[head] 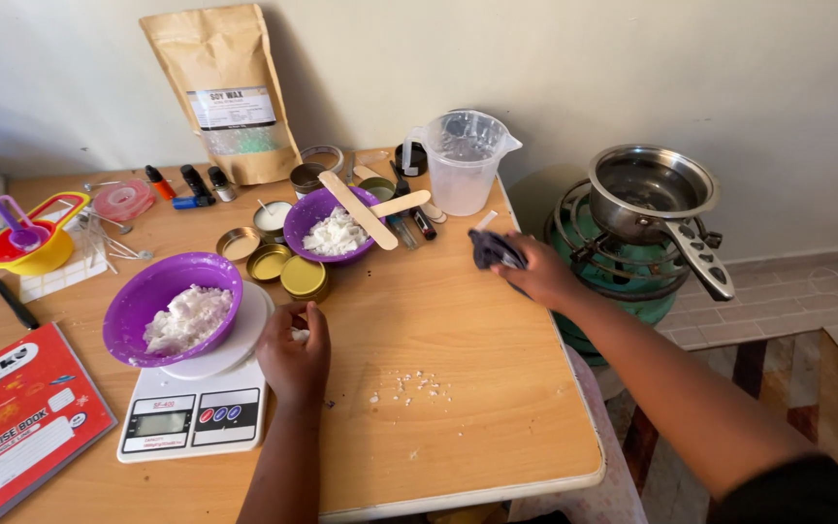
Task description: Cleaning a candle-making workspace by wiping the table surface with a cloth and picking up wax debris.
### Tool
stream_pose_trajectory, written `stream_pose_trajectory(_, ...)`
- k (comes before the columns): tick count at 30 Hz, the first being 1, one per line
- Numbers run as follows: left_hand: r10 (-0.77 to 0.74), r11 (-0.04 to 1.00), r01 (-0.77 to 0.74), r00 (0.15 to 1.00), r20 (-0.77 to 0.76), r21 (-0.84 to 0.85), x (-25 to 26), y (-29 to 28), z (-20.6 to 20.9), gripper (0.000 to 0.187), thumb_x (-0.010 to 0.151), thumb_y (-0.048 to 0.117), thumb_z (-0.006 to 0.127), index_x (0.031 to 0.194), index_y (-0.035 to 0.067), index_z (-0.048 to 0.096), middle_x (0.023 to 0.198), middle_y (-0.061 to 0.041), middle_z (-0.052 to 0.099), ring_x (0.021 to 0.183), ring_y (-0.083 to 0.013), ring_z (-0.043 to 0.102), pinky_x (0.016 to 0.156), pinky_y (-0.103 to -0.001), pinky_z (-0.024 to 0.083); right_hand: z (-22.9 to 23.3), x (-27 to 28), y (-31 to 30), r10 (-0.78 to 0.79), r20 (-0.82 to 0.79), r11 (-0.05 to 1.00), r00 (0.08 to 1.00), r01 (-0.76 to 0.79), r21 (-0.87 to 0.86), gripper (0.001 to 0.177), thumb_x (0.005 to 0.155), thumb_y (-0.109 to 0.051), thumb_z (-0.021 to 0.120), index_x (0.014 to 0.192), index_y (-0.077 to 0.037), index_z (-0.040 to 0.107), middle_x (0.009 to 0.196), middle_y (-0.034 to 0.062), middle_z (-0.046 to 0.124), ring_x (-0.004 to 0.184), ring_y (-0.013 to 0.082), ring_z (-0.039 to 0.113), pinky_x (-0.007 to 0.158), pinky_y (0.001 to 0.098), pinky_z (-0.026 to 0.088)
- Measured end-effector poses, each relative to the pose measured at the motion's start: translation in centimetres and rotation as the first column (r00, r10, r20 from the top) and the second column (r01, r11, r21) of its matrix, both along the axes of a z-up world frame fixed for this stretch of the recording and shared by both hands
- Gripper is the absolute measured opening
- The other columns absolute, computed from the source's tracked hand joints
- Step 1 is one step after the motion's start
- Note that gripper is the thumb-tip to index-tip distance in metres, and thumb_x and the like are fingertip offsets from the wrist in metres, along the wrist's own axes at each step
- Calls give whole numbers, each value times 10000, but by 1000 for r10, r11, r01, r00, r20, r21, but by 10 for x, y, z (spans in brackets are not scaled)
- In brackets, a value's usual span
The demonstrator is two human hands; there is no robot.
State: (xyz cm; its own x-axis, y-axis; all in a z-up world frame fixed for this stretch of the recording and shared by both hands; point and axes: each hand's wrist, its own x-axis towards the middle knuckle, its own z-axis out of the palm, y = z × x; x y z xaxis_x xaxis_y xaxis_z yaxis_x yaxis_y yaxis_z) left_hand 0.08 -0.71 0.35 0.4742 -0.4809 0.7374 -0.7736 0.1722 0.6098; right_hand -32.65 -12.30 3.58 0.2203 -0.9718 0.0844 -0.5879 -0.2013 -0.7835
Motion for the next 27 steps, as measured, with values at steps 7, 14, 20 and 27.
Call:
stream_pose_trajectory(7,8,1000,-9,1000,-20,-14,-3,0,2,27,839,131,703,812,132,697,539,-17,539,524,-226,572,560,-314,484,-24,-28,91,116,6,954,993,-109,-279,509,668,-183,826,1128,-33,668,1203,202,626,1233,316,500,1131,404,274)
stream_pose_trajectory(14,-47,996,51,997,-56,76,-2,2,8,121,865,191,630,795,93,643,661,-8,591,582,-195,556,544,-362,426,-38,-27,176,-51,-147,926,988,-8,-378,490,735,-300,741,1185,-137,638,1216,78,637,1174,225,570,1075,370,349)
stream_pose_trajectory(20,5,985,7,998,-69,173,-4,3,-2,137,876,246,621,812,127,638,680,36,597,602,-192,571,540,-380,424,29,-1,196,-168,-205,970,964,199,142,303,690,-474,744,712,-181,671,619,-19,572,603,115,549,570,302,363)
stream_pose_trajectory(27,7,998,-7,1000,9,-62,-2,8,-5,43,840,135,713,802,144,693,540,-9,540,545,-228,577,598,-303,488,77,-4,112,-216,82,976,973,217,-5,169,782,-271,687,729,-110,690,598,81,665,617,240,648,604,356,504)
